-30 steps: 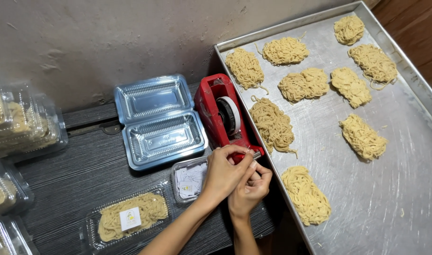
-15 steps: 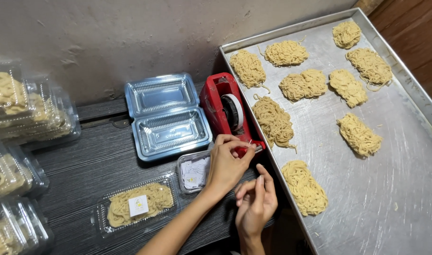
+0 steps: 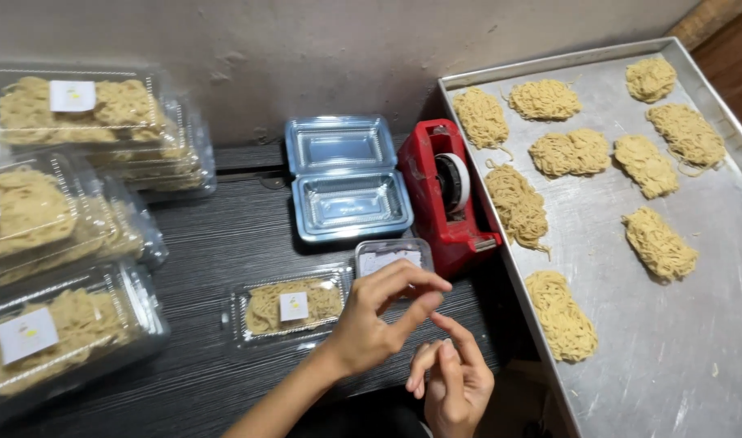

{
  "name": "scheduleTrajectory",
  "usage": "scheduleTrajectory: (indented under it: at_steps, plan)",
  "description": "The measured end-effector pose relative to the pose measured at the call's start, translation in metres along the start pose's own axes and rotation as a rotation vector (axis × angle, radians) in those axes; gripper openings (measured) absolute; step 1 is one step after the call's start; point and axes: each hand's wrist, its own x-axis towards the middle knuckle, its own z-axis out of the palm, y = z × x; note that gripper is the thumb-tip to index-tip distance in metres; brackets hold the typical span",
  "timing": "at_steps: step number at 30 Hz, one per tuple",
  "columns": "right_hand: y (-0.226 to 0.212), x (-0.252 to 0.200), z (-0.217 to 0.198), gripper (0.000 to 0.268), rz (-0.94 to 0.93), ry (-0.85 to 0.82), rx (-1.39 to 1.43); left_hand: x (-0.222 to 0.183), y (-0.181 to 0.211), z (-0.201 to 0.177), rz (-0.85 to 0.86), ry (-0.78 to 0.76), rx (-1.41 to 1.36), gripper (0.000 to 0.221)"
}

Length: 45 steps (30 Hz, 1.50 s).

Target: The person packs dried noodles into clear plastic containers, places a label on top, and seals them with tape. They repeat this process for multiple containers, stacking the finished packages on the left side of the workspace.

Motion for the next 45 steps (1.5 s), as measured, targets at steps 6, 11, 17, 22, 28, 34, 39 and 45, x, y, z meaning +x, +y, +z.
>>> scheduleTrajectory:
  at_steps: [6, 11, 17, 22, 28, 34, 39, 45]
  plan:
    - [-0.001, -0.014, 0.024, 0.021, 0.046, -0.149, -0.421, -0.04, 0.023, -0.049, 0.186, -0.09, 0.244, 0.008]
    - [-0.001, -0.015, 0.045, 0.021, -0.004, -0.344, -0.565, -0.07, 0.02, -0.074, 0.267, -0.1, 0.471, 0.011]
    - [0.003, -0.016, 0.059, 0.021, -0.004, -0.521, -0.773, -0.097, 0.015, -0.078, 0.21, 0.081, 0.799, 0.01]
    - [0.012, -0.008, 0.071, 0.039, 0.005, -0.532, -0.807, -0.102, 0.014, -0.073, 0.071, 0.353, 0.621, 0.004]
    - [0.021, 0.007, 0.079, 0.024, 0.123, -0.48, -0.563, -0.101, 0.014, -0.077, -0.181, 0.541, 0.235, 0.009]
    - [0.032, 0.01, 0.082, 0.012, 0.178, -0.513, -0.5, -0.102, 0.005, -0.078, -0.259, 0.518, 0.007, 0.014]
    - [0.033, 0.012, 0.081, 0.008, 0.188, -0.47, -0.551, -0.1, 0.007, -0.078, -0.259, 0.514, 0.273, 0.016]
    - [0.038, 0.011, 0.062, 0.008, 0.228, -0.292, -0.719, -0.108, -0.024, -0.086, 0.149, 0.352, 1.229, 0.02]
